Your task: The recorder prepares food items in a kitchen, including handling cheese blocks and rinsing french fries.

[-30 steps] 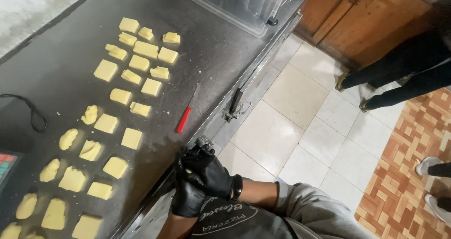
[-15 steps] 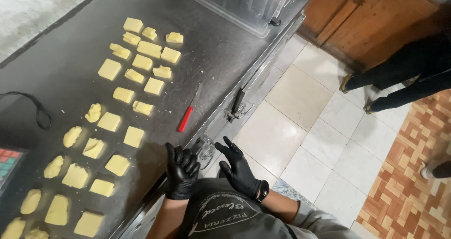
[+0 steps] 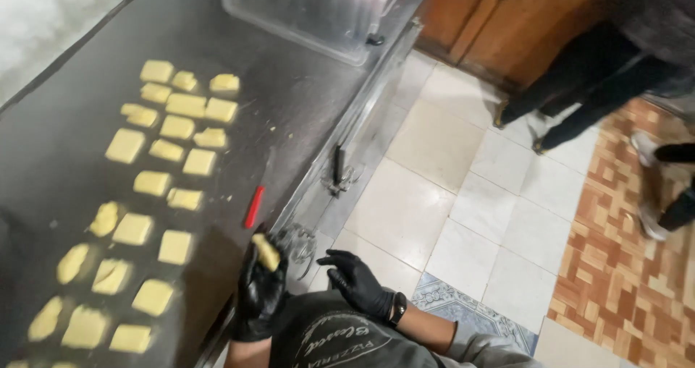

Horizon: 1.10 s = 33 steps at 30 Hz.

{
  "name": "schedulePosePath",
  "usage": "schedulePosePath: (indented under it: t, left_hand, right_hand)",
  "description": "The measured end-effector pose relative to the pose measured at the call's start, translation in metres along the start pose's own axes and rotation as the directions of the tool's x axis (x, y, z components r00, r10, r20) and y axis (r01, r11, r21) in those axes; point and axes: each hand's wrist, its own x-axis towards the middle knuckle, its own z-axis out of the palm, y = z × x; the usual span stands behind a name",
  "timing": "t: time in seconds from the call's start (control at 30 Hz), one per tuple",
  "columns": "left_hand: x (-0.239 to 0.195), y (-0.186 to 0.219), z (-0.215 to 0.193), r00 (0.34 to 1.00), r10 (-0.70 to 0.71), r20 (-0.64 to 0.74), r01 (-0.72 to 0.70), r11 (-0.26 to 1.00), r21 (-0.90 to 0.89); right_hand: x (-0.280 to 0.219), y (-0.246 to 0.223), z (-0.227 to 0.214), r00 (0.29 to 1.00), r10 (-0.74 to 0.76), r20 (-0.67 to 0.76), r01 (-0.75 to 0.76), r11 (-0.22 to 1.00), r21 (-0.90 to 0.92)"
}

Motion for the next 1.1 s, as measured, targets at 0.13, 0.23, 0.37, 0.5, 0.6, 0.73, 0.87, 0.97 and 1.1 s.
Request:
schedulePosePath:
  t: [0.13,0.23,0.37,0.5,0.6,0.73,0.87,0.97,1.1]
  left_hand:
    - [0.136,0.041,-0.181,0.952,-0.264,0.157,0.244,0.960,0.136]
    - [0.243,0.023,-0.150,0.846,-0.478,0.237,0.413,0.868,0.276]
    - [0.262,-0.002,-0.112,0.719,-0.637,0.279,0.512,0.757,0.406]
    - [0.256,-0.017,-0.067,0.623,-0.721,0.304,0.550,0.680,0.485]
    - [0.232,-0.018,-0.045,0.602,-0.724,0.337,0.543,0.681,0.491]
    - [0.198,-0.012,-0.040,0.605,-0.704,0.371,0.527,0.704,0.475]
    - [0.196,-0.024,-0.055,0.607,-0.697,0.382,0.527,0.712,0.464]
    - [0.193,-0.034,-0.070,0.625,-0.676,0.391,0.520,0.734,0.437]
    - [0.139,-0.030,-0.101,0.765,-0.489,0.419,0.400,0.871,0.285]
  right_hand:
    - [-0.007,0.034,0.000,0.995,-0.091,-0.052,0.083,0.988,-0.131]
    - [-0.018,0.033,-0.010,0.989,-0.089,-0.121,0.077,0.992,-0.096]
    - [-0.037,0.047,-0.015,0.966,-0.035,-0.255,0.020,0.998,-0.063]
    - [-0.047,0.059,-0.018,0.946,0.015,-0.325,-0.041,0.996,-0.073]
    - [-0.051,0.052,-0.027,0.945,0.035,-0.326,-0.062,0.995,-0.075]
    - [-0.047,0.044,-0.030,0.956,0.079,-0.282,-0.100,0.993,-0.062]
    - [-0.041,0.053,-0.017,0.971,0.032,-0.239,-0.055,0.994,-0.090]
    - [-0.032,0.060,-0.011,0.978,-0.069,-0.199,0.043,0.991,-0.130]
    - [-0.019,0.029,-0.014,0.996,0.017,-0.092,-0.027,0.993,-0.116]
